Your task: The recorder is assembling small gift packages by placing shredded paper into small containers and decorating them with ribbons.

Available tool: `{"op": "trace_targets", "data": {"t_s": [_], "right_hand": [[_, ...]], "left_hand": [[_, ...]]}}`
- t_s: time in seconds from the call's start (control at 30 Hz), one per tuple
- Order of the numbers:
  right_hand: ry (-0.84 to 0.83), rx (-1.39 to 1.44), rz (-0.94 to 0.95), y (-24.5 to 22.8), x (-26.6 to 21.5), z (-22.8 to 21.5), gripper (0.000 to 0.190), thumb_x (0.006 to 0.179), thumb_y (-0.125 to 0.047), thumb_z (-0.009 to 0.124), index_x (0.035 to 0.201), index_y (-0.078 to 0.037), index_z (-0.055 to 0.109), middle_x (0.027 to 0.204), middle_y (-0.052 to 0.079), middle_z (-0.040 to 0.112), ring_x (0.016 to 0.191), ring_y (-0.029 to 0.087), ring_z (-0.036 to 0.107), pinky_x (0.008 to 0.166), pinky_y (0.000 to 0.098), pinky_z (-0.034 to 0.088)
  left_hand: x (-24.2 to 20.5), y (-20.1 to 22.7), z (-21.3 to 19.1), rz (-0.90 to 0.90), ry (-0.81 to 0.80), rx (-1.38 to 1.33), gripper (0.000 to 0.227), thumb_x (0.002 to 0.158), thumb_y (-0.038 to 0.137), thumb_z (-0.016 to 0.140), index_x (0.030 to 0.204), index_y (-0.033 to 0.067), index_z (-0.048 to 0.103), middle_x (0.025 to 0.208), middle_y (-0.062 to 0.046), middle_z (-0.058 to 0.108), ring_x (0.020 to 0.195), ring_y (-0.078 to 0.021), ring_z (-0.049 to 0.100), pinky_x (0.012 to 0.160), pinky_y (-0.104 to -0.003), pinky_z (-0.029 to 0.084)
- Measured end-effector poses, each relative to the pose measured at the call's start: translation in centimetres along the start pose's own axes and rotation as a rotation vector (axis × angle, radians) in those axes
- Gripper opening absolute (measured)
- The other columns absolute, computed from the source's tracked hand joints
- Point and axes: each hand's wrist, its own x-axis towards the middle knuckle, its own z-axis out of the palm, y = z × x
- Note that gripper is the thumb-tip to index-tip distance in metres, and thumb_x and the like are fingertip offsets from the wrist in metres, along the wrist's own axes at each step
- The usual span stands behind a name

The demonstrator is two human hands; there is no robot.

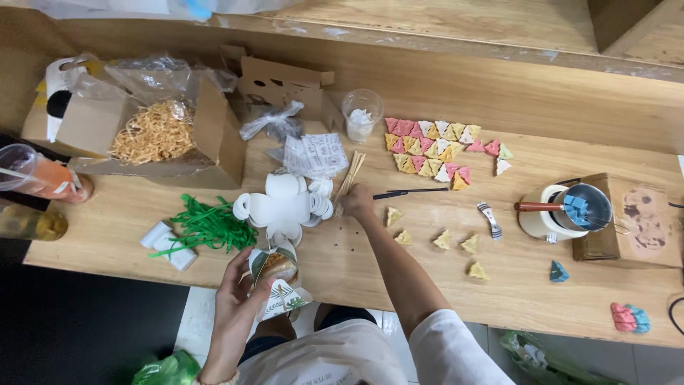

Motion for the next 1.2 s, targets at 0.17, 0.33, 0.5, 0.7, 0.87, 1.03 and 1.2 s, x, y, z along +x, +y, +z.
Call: {"op": "trace_targets", "data": {"t_s": [0.17, 0.33, 0.5, 0.7, 0.87, 1.03, 1.2], "right_hand": [[0.080, 0.073, -0.059, 1.8, -0.7, -0.3, 0.028, 0.077, -0.028, 0.075, 0.084, -0.001, 0.077, 0.091, 0.027, 0.071, 0.091, 0.041, 0.071, 0.082, 0.0485, 0.056], [0.043, 0.128, -0.050, 3.4, -1.8, -1.4, 0.021, 0.078, -0.023, 0.070, 0.078, -0.004, 0.079, 0.081, 0.024, 0.073, 0.082, 0.036, 0.075, 0.079, 0.0438, 0.059], [-0.076, 0.174, -0.168, 5.0, -4.1, -1.4, 0.029, 0.076, -0.026, 0.083, 0.084, 0.000, 0.074, 0.078, 0.024, 0.073, 0.076, 0.033, 0.075, 0.073, 0.0416, 0.059], [-0.158, 0.550, 0.044, 1.6, -7.5, -4.3, 0.021, 0.077, -0.018, 0.078, 0.082, 0.001, 0.074, 0.074, 0.021, 0.075, 0.065, 0.029, 0.074, 0.062, 0.0437, 0.061], [0.043, 0.164, -0.194, 0.6, -9.0, -4.7, 0.022, 0.077, -0.021, 0.078, 0.087, -0.001, 0.079, 0.078, 0.021, 0.075, 0.073, 0.030, 0.073, 0.070, 0.0413, 0.058], [0.372, 0.447, -0.350, -2.2, -14.3, -13.6, 0.029, 0.078, -0.015, 0.076, 0.103, -0.002, 0.075, 0.092, 0.020, 0.076, 0.087, 0.030, 0.073, 0.075, 0.0400, 0.057], [0.822, 0.876, -0.673, -5.6, -25.0, -31.7, 0.017, 0.094, 0.004, 0.061, 0.109, -0.001, 0.069, 0.088, 0.004, 0.071, 0.072, 0.010, 0.061, 0.063, 0.0258, 0.050]], "left_hand": [[1.9, -0.7, 1.5, -0.029, -0.100, -0.151, 0.066, 0.088, 0.006, 0.067, 0.150, 0.0023, 0.044, 0.137, -0.012, 0.060, 0.118, -0.0186, 0.061, 0.096, -0.032, 0.051], [5.9, -1.0, 5.3, -0.017, -0.205, -0.190, 0.062, 0.089, 0.009, 0.068, 0.148, 0.0008, 0.049, 0.136, -0.011, 0.060, 0.120, -0.0175, 0.060, 0.098, -0.032, 0.049], [7.9, -2.3, 8.3, 0.023, -0.338, -0.220, 0.062, 0.088, 0.010, 0.071, 0.146, -0.0002, 0.050, 0.138, -0.010, 0.062, 0.122, -0.0156, 0.060, 0.100, -0.031, 0.049], [7.3, -4.6, 6.3, -0.024, -0.323, -0.250, 0.061, 0.088, 0.011, 0.072, 0.145, 0.0001, 0.052, 0.139, -0.010, 0.063, 0.121, -0.0167, 0.061, 0.100, -0.032, 0.049], [6.6, -2.9, 5.8, -0.059, -0.308, -0.161, 0.060, 0.088, 0.013, 0.071, 0.144, 0.0018, 0.054, 0.137, -0.009, 0.064, 0.122, -0.0166, 0.061, 0.101, -0.033, 0.049], [5.6, -0.1, 6.7, -0.046, -0.283, -0.008, 0.061, 0.087, 0.017, 0.070, 0.145, 0.0048, 0.055, 0.139, -0.008, 0.063, 0.125, -0.0157, 0.057, 0.103, -0.033, 0.044], [4.4, 2.0, 8.2, 0.034, -0.275, 0.078, 0.063, 0.087, 0.019, 0.068, 0.147, 0.0066, 0.053, 0.146, -0.008, 0.057, 0.134, -0.0169, 0.050, 0.106, -0.035, 0.040]]}}
